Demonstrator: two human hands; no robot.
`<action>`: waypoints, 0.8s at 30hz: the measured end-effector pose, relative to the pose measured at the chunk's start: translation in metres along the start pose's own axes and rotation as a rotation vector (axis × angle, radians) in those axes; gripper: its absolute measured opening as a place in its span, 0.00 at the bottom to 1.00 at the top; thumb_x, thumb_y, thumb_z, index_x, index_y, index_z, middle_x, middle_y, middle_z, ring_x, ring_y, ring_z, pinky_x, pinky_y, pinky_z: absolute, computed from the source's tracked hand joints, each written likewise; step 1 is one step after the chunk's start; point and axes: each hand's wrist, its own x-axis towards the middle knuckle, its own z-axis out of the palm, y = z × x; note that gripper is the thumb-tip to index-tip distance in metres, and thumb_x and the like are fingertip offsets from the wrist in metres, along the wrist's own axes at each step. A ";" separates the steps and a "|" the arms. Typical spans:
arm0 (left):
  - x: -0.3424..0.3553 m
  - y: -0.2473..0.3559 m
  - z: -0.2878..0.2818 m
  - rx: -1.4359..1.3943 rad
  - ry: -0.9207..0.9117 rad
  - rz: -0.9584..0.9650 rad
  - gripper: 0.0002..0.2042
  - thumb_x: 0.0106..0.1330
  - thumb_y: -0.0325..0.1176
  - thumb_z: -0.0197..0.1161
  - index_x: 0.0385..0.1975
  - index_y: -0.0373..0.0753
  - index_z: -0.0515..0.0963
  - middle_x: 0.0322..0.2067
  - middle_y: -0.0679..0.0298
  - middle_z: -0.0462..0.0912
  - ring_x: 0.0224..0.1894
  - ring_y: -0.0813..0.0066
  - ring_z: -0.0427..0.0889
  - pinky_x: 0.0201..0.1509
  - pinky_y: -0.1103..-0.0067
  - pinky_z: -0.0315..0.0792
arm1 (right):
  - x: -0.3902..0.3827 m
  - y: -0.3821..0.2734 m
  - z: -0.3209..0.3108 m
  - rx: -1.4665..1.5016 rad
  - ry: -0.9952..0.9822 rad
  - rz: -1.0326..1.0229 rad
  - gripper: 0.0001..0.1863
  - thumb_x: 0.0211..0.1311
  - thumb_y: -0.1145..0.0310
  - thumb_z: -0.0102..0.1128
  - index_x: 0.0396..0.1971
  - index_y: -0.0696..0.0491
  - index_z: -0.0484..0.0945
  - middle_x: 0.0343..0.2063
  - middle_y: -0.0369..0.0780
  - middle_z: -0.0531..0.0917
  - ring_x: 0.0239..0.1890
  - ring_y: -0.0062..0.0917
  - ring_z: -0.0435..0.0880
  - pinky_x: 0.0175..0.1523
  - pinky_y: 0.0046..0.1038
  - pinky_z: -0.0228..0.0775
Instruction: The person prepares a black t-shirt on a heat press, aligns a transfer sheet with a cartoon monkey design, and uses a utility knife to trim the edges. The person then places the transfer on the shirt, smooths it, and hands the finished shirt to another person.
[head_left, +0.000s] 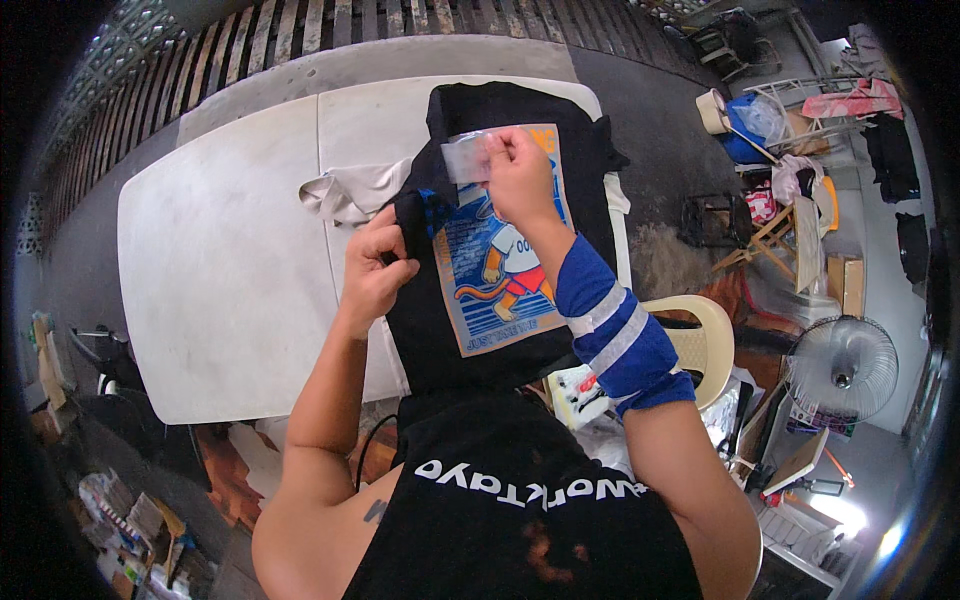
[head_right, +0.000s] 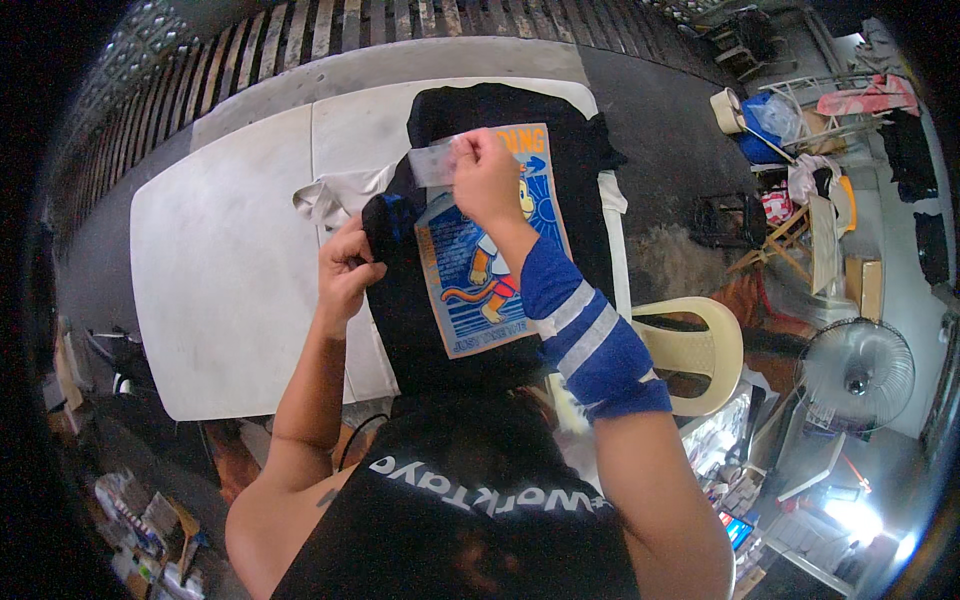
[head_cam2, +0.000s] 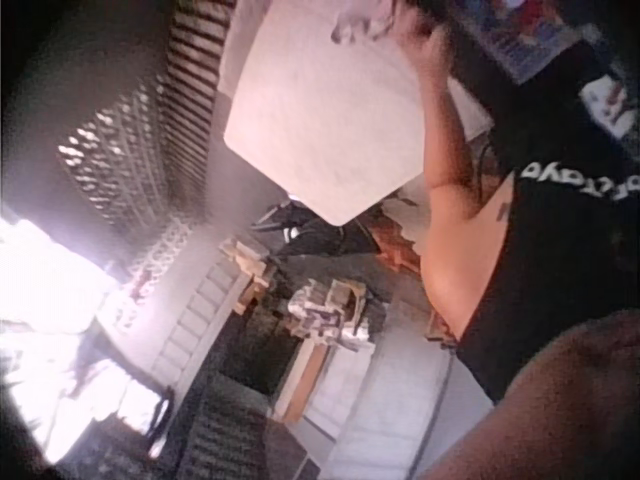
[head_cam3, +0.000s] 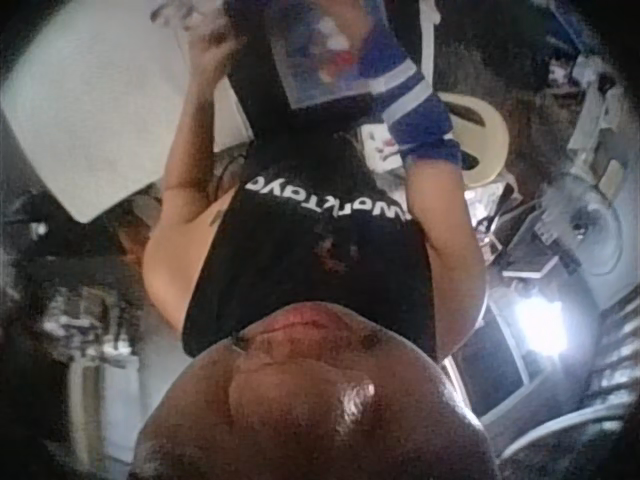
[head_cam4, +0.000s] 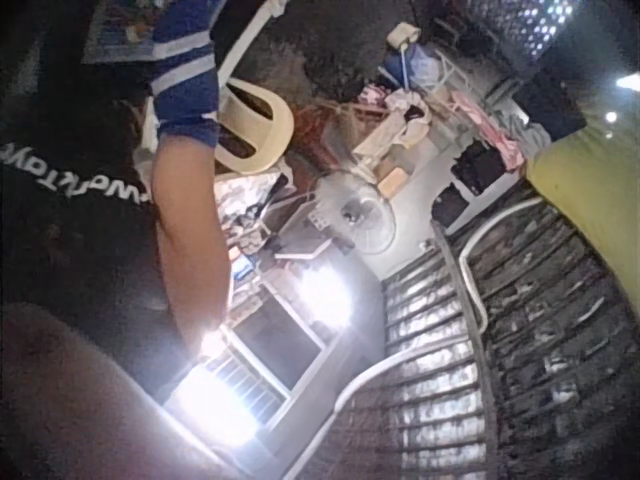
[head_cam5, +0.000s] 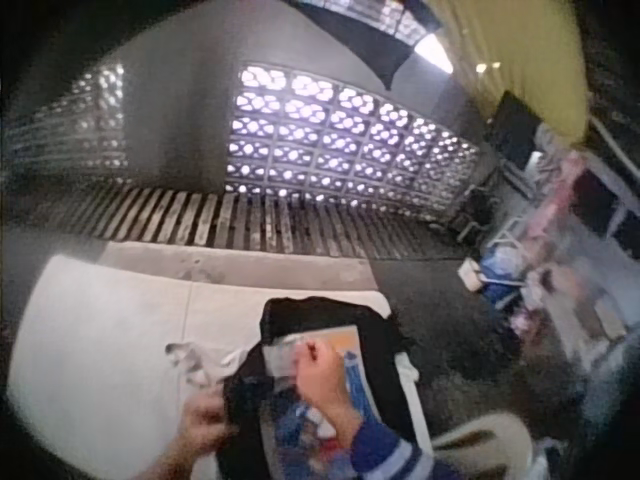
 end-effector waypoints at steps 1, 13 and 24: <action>-0.003 -0.002 -0.002 0.021 -0.082 -0.038 0.12 0.43 0.24 0.63 0.17 0.35 0.63 0.29 0.62 0.71 0.34 0.71 0.69 0.38 0.77 0.62 | -0.001 0.011 -0.008 -0.002 -0.010 0.025 0.07 0.66 0.70 0.63 0.38 0.58 0.80 0.28 0.42 0.86 0.31 0.27 0.86 0.38 0.29 0.77; 0.010 -0.023 -0.018 -0.008 0.145 -0.270 0.03 0.67 0.25 0.61 0.33 0.39 0.74 0.32 0.71 0.74 0.39 0.80 0.73 0.48 0.79 0.70 | -0.308 0.242 -0.284 -0.331 0.358 0.568 0.07 0.61 0.72 0.65 0.37 0.59 0.82 0.32 0.40 0.86 0.36 0.24 0.85 0.44 0.28 0.78; -0.044 -0.111 0.048 1.428 -0.241 0.249 0.32 0.75 0.52 0.53 0.70 0.37 0.62 0.74 0.46 0.54 0.76 0.45 0.54 0.74 0.44 0.51 | -0.801 0.328 -0.297 -0.990 0.092 1.255 0.14 0.59 0.56 0.62 0.25 0.52 0.84 0.30 0.42 0.87 0.32 0.35 0.86 0.35 0.37 0.78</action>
